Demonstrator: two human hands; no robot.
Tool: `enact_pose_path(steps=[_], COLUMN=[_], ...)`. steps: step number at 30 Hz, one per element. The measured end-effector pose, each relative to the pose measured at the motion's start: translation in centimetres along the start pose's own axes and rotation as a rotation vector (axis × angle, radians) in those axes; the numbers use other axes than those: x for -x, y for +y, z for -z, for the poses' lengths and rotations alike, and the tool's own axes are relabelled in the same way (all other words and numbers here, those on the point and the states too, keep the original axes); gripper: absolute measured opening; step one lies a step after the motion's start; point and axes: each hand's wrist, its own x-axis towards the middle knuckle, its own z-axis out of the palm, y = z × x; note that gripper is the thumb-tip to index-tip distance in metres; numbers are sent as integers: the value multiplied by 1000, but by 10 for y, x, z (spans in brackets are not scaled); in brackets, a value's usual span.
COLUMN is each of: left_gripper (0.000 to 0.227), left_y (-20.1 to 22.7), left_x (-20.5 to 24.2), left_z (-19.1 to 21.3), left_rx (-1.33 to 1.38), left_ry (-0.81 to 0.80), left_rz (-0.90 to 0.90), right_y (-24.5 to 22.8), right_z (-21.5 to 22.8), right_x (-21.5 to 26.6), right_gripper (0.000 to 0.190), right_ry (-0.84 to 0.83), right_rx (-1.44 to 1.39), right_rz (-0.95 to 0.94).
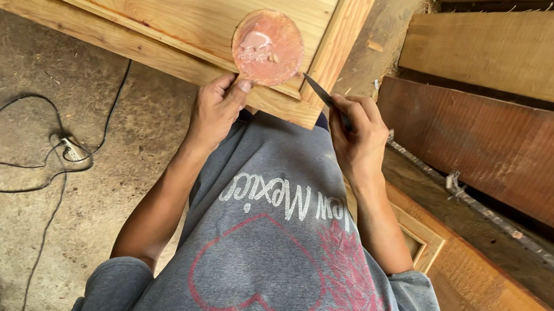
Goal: The person applies wood filler to a wooden panel using a putty knife and a wooden applicator. They repeatedly scoop filler and spread it along the panel edges and corners, then smooth the surface.
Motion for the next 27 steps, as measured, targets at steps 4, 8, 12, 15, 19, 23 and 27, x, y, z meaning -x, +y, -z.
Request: enact_pose_path(steps=[4,8,12,15,19,23,27], left_gripper=[31,34,35,35,35,35,35], left_y=[9,17,18,19,21,22,23], left_x=[0,-1,-3,-2,-1,1,5], left_z=[9,17,18,14,9,5,0], left_rx=[-86,-183,-144,-57,-163,-343,-392], left_ry=[-36,-72,-114,-125,-114,-90,-76], left_rz=[10,-64,-46,5,-59,-181,-223], right_y=[-11,-19,-24,-33,-41,-42,-43], right_z=[-8,-13,-20,-27,-29,-32,-41], right_x=[1,2,6,14,19,15,10], right_gripper=[19,19,21,21,21,24,24], right_ry=[-1,70,64,50,-6,85,131], right_rx=[48,100,74,60,22,71,112], right_rz=[-24,-44,-15,-49,-76,-22,-70])
